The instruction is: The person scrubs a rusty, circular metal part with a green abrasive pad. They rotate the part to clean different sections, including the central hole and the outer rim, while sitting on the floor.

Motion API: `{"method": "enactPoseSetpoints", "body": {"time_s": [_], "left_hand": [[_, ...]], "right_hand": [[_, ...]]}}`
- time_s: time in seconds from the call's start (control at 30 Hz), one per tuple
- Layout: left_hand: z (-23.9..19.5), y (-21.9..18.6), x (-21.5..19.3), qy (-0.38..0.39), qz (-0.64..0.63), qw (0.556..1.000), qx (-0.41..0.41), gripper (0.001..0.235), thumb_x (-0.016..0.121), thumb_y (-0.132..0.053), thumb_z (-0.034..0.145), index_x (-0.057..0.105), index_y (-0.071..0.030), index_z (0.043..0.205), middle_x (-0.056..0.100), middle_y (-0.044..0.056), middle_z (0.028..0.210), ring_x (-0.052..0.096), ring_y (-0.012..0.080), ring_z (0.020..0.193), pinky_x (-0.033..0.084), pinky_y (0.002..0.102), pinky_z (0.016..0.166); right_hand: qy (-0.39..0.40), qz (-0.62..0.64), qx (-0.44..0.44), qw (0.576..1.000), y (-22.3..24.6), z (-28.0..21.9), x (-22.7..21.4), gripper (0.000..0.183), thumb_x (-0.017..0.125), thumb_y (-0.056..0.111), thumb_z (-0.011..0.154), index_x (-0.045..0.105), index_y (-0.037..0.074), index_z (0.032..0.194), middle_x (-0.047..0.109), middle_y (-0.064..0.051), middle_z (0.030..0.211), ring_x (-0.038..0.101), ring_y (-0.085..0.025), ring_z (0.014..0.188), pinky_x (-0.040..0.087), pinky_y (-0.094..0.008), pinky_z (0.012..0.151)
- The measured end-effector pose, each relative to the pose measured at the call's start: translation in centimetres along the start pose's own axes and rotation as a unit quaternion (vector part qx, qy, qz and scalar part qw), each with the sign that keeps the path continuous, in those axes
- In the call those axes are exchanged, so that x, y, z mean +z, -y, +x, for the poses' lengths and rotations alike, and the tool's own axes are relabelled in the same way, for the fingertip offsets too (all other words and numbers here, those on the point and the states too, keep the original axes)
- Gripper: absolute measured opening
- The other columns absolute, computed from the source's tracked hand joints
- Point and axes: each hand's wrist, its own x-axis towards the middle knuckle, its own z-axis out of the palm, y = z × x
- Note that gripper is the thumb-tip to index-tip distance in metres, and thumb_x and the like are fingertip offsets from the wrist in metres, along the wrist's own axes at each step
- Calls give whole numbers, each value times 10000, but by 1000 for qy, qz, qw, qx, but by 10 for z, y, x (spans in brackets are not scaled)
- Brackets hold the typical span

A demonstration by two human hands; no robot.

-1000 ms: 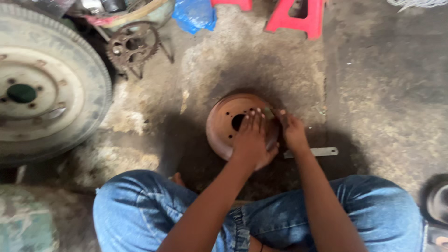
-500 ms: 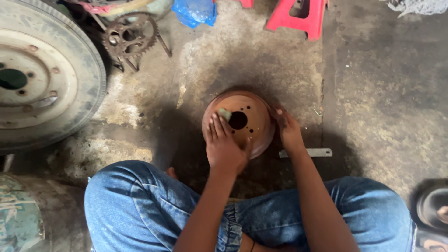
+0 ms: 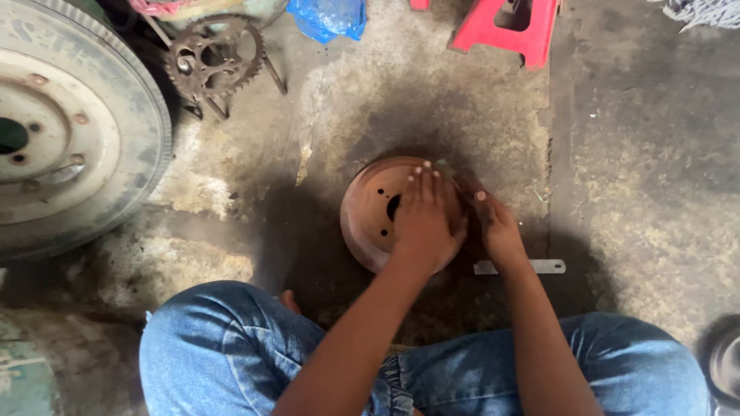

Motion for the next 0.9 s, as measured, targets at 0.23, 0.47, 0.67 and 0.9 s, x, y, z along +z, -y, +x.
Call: {"method": "enactPoseSetpoints", "body": {"time_s": [0.23,0.47,0.67,0.9], "left_hand": [[-35,44,-21,43,-64,988,-131,1063,472,-687,904,136,70,1571,85,242,1674,79,355,1555,69,457,1244],[-122,7,-16,-51,-132,985,-94,1082,621,-673,858,261,104,1518,206,284,1633,167,407,1535,124,496,1234],[-76,-19,-13,-23,-105,994,6,1101,639,-632,836,216,88,1554,175,270,1662,138,392,1547,94,493,1243],[4,-9,-22,33,51,998,8,999,452,-650,963,108,40,1598,80,243,1674,71,397,1567,63,507,1269]], "right_hand": [[1,73,38,997,3,-1,7,586,508,470,1038,668,-25,1308,733,-116,1222,653,-179,1132,504,-319,989],[2,66,7,998,0,1,6,607,482,487,1046,658,-29,1312,720,-120,1270,641,-183,1184,476,-321,1037],[17,116,9,993,-15,7,6,631,475,510,1047,644,-28,1332,706,-123,1294,631,-187,1201,474,-324,1051],[16,14,84,996,-15,3,1,696,470,572,1031,672,-13,1350,705,-213,1233,653,-217,1078,487,-379,968]]}}
